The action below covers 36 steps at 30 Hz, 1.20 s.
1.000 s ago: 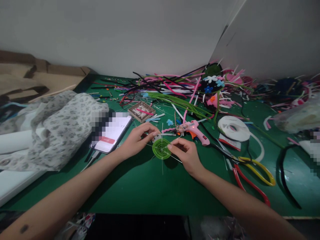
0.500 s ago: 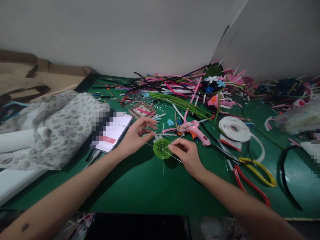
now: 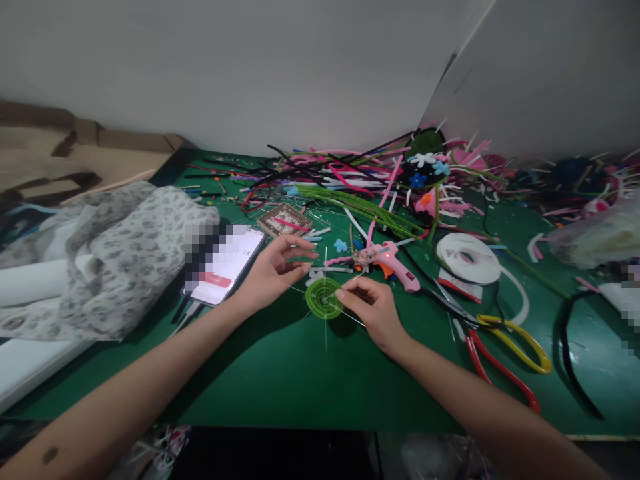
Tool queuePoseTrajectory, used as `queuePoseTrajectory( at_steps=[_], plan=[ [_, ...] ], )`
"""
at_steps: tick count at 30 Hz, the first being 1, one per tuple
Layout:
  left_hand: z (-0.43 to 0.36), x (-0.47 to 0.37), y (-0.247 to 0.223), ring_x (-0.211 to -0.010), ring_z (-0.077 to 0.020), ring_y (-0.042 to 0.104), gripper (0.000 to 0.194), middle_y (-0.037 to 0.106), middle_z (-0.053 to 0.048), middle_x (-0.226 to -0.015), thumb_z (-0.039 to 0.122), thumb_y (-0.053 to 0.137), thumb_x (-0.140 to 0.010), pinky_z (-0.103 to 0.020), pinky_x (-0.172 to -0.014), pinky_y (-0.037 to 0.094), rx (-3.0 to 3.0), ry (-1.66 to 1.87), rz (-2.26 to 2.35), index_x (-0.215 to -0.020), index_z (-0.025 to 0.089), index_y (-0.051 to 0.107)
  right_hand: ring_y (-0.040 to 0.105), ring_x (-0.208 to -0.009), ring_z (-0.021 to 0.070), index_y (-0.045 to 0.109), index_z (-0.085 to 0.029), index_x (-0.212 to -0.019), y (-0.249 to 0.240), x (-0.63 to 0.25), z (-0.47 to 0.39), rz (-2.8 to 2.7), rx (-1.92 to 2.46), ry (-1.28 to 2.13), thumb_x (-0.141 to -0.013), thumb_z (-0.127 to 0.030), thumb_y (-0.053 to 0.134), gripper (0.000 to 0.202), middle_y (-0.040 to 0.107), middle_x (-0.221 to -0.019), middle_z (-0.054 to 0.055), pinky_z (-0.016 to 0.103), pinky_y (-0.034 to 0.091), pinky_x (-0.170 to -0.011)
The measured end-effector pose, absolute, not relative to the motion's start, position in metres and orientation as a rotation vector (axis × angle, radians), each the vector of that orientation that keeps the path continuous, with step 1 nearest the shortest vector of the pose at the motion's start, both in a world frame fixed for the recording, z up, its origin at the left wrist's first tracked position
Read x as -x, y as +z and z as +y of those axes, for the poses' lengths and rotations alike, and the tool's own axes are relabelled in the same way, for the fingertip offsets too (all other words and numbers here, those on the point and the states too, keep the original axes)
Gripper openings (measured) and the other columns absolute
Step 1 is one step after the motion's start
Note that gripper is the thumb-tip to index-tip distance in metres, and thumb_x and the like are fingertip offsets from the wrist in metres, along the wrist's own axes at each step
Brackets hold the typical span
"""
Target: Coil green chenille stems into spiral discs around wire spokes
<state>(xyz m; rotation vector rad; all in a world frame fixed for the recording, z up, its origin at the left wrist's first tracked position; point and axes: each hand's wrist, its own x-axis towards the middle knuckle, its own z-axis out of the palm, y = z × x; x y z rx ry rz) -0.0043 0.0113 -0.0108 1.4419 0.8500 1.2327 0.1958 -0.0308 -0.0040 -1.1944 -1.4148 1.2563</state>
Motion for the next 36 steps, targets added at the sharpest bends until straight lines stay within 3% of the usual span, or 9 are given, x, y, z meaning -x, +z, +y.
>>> queuePoseTrajectory(
  at_steps=[21, 36],
  plan=[
    [0.0097, 0.0058, -0.0097, -0.088, -0.0142, 0.056, 0.023, 0.052, -0.005, -0.11, 0.009, 0.066, -0.075, -0.027, -0.073, 0.049, -1.482, 1.188, 0.798, -0.089, 0.019, 0.051, 0.051, -0.056, 0.0124, 0.06, -0.02, -0.064, -0.004, -0.1958, -0.0307, -1.412, 1.188, 1.266, -0.073, -0.028, 0.066, 0.014, 0.055, -0.059, -0.002, 0.025, 0.04, -0.054],
    [0.0141, 0.0073, -0.0168, -0.1, -0.0177, 0.053, 0.024, 0.05, -0.006, -0.11, 0.005, 0.063, -0.073, -0.026, -0.073, 0.047, -1.525, 1.169, 0.773, -0.089, 0.018, 0.05, 0.05, -0.055, 0.0116, 0.061, -0.018, -0.064, -0.0054, -0.1961, -0.0309, -1.423, 1.172, 1.264, -0.074, -0.027, 0.067, 0.015, 0.055, -0.059, -0.002, 0.024, 0.039, -0.053]
  ],
)
